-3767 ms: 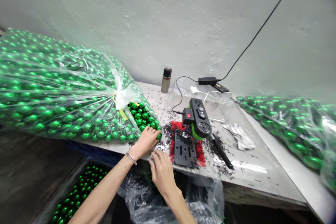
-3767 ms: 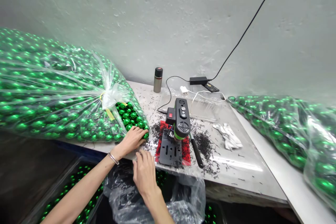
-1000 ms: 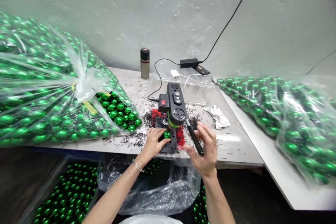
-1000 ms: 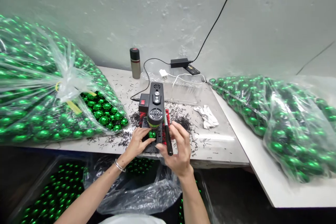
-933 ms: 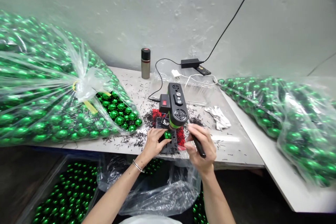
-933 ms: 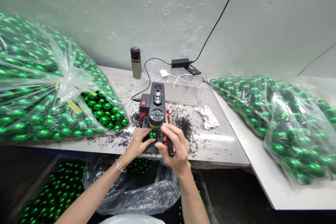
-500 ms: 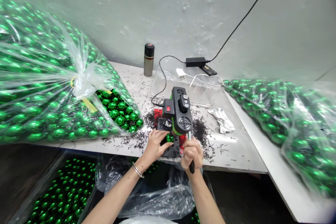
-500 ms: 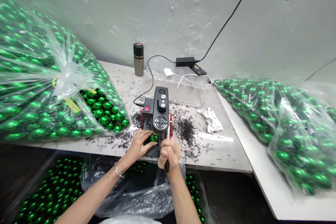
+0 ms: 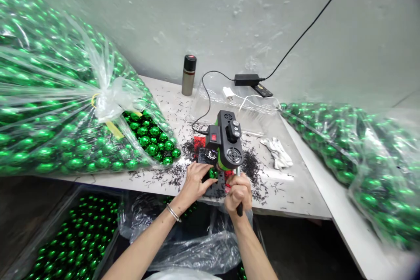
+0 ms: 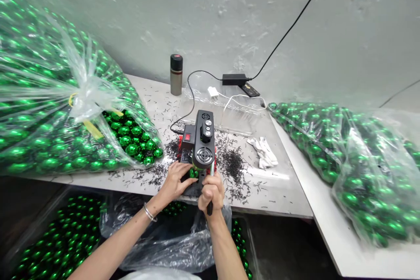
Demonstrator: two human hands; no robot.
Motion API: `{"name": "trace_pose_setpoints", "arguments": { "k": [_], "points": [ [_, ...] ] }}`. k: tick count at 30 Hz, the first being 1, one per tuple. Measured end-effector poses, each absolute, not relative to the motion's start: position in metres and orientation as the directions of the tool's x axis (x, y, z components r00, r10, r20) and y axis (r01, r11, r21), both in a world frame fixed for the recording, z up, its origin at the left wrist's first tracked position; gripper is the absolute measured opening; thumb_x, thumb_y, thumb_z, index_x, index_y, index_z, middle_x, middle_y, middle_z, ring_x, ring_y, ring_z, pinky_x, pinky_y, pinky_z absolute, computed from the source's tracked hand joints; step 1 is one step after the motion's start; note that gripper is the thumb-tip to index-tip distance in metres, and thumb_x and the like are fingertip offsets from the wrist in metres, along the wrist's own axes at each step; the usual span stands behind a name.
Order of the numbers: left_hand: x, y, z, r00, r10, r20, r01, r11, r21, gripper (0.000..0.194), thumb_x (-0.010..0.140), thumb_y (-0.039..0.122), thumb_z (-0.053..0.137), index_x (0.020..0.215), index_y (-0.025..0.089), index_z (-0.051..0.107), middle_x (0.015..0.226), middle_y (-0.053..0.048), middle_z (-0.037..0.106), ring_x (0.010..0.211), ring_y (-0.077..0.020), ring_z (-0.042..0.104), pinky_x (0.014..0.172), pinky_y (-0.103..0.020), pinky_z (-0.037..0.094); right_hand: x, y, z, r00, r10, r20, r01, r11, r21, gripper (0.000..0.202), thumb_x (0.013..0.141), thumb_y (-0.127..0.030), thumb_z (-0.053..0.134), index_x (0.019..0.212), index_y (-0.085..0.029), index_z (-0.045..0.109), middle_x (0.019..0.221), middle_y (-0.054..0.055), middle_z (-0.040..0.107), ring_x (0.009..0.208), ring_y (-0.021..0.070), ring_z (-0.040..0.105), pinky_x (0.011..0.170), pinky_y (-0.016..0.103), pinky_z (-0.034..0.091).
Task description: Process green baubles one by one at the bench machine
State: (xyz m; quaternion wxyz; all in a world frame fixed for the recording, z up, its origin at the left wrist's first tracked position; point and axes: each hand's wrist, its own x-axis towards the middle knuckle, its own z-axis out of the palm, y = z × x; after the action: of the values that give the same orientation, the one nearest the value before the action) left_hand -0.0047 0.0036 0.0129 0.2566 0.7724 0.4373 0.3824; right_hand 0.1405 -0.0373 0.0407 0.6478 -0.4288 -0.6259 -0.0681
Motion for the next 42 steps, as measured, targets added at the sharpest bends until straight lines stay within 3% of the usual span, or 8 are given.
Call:
{"name": "trace_pose_setpoints", "arguments": {
  "k": [9, 15, 20, 24, 29, 37, 39, 42],
  "points": [
    [-0.004, 0.007, 0.016, 0.321, 0.870, 0.374, 0.468, -0.489, 0.736, 0.031, 0.088, 0.034, 0.074, 0.117, 0.022, 0.071, 0.112, -0.010, 0.076, 0.109, -0.0287, 0.067, 0.109, -0.056, 0.042, 0.142, -0.040, 0.066, 0.016, 0.482, 0.876, 0.722, 0.601, -0.343, 0.032, 0.102, -0.026, 0.034, 0.071, -0.025, 0.044, 0.072, -0.001, 0.054, 0.065, 0.0139, 0.053, 0.068, 0.033, 0.048],
    [-0.011, 0.000, 0.024, 0.259, 0.886, 0.384, 0.451, -0.463, 0.763, 0.030, 0.085, 0.031, 0.077, 0.113, 0.021, 0.072, 0.110, -0.011, 0.076, 0.105, -0.0295, 0.069, 0.101, -0.052, 0.051, 0.135, -0.042, 0.117, 0.248, 0.577, 0.778, 0.616, 0.526, -0.586, 0.035, 0.101, -0.023, 0.038, 0.066, -0.023, 0.043, 0.065, -0.001, 0.049, 0.060, 0.0134, 0.050, 0.057, 0.030, 0.040],
    [-0.047, -0.058, 0.017, 0.373, 0.863, 0.341, 0.392, -0.480, 0.785, 0.037, 0.091, 0.035, 0.070, 0.126, 0.025, 0.067, 0.118, -0.010, 0.073, 0.096, -0.0235, 0.073, 0.085, -0.036, 0.061, 0.131, -0.042, 0.128, 0.241, 0.581, 0.777, 0.564, 0.568, -0.599, 0.036, 0.101, -0.022, 0.041, 0.064, -0.023, 0.041, 0.064, -0.001, 0.049, 0.062, 0.0136, 0.051, 0.058, 0.030, 0.040],
    [-0.076, -0.078, 0.016, 0.393, 0.850, 0.350, 0.464, -0.513, 0.722, 0.048, 0.086, 0.048, 0.074, 0.129, 0.027, 0.064, 0.121, -0.009, 0.071, 0.087, -0.0224, 0.074, 0.078, -0.034, 0.063, 0.131, -0.042, 0.115, 0.243, 0.548, 0.800, 0.592, 0.570, -0.570, 0.037, 0.100, -0.021, 0.041, 0.064, -0.024, 0.041, 0.063, -0.001, 0.048, 0.062, 0.0139, 0.051, 0.057, 0.030, 0.039],
    [-0.099, -0.007, 0.045, 0.110, 0.845, 0.523, 0.701, -0.439, 0.562, 0.029, 0.101, 0.035, 0.053, 0.122, 0.021, 0.066, 0.119, -0.013, 0.070, 0.110, -0.0291, 0.067, 0.098, -0.045, 0.054, 0.131, -0.042, 0.114, 0.236, 0.544, 0.805, 0.602, 0.568, -0.561, 0.037, 0.100, -0.019, 0.041, 0.064, -0.023, 0.040, 0.065, -0.001, 0.049, 0.061, 0.0130, 0.050, 0.056, 0.029, 0.038],
    [-0.087, 0.066, 0.071, 0.117, 0.949, 0.293, 0.964, -0.179, 0.198, 0.028, 0.095, 0.017, 0.052, 0.120, 0.008, 0.061, 0.098, -0.018, 0.067, 0.093, -0.0336, 0.066, 0.088, -0.045, 0.049, 0.129, -0.044, 0.115, 0.216, 0.544, 0.811, 0.595, 0.585, -0.551, 0.036, 0.100, -0.018, 0.041, 0.065, -0.023, 0.044, 0.067, -0.001, 0.051, 0.063, 0.0136, 0.051, 0.057, 0.030, 0.037],
    [-0.084, 0.064, 0.070, 0.090, 0.960, 0.266, 0.970, -0.145, 0.196, 0.031, 0.097, 0.019, 0.050, 0.124, 0.008, 0.058, 0.100, -0.018, 0.066, 0.089, -0.0314, 0.068, 0.085, -0.041, 0.050, 0.129, -0.044, 0.115, 0.197, 0.537, 0.820, 0.603, 0.593, -0.533, 0.036, 0.100, -0.017, 0.040, 0.065, -0.023, 0.044, 0.067, -0.001, 0.051, 0.064, 0.0138, 0.052, 0.057, 0.030, 0.038],
    [-0.088, 0.062, 0.071, 0.035, 0.971, 0.237, 0.920, -0.124, 0.372, 0.035, 0.097, 0.022, 0.053, 0.130, 0.011, 0.055, 0.111, -0.018, 0.066, 0.087, -0.0301, 0.071, 0.078, -0.038, 0.053, 0.130, -0.044, 0.114, 0.186, 0.532, 0.826, 0.610, 0.596, -0.522, 0.036, 0.100, -0.015, 0.040, 0.065, -0.022, 0.044, 0.068, -0.001, 0.052, 0.064, 0.0131, 0.052, 0.057, 0.029, 0.038]
  ]
}}
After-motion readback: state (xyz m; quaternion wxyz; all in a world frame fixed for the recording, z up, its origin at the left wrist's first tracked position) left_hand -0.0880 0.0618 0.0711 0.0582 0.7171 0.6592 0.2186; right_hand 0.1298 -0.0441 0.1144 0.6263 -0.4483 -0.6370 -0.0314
